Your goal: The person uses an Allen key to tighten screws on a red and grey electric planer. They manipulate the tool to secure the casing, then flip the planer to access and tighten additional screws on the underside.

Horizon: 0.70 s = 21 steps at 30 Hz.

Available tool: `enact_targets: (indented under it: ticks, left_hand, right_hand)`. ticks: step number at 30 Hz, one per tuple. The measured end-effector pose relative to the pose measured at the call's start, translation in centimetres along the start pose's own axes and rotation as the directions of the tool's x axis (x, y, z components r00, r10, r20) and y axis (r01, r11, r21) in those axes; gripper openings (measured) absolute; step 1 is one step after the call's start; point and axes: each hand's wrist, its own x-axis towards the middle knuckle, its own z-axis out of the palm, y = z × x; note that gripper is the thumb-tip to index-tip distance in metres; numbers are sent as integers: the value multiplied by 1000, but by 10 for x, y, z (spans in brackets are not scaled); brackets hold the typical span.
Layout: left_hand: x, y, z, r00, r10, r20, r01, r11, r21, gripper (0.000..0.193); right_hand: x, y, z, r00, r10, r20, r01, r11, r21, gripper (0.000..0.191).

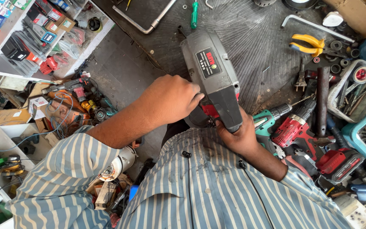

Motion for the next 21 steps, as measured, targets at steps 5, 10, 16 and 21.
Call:
enact_targets:
  ticks: [5,10,16,21]
  left_hand:
    - [-1,-4,0,975,149,-165,-141,988,56,27]
    - [-2,-13,3,950,230,-213,-187,961,202,20]
    - [-1,-23,4,841,441,-312,-330,877,350,11]
    - [-6,-21,22,869,339,-359,-283,938,200,17]
  right_hand:
    - [0,0,0,1000,4,1,-4,1000,21,33]
    - [1,0,0,1000,-29,-1,29,1000,-9,34]
    - [-2,4,0,1000,-27,-9,27,1000,6,34]
    - [0,8,-2,999,13,53,-16,998,58,34]
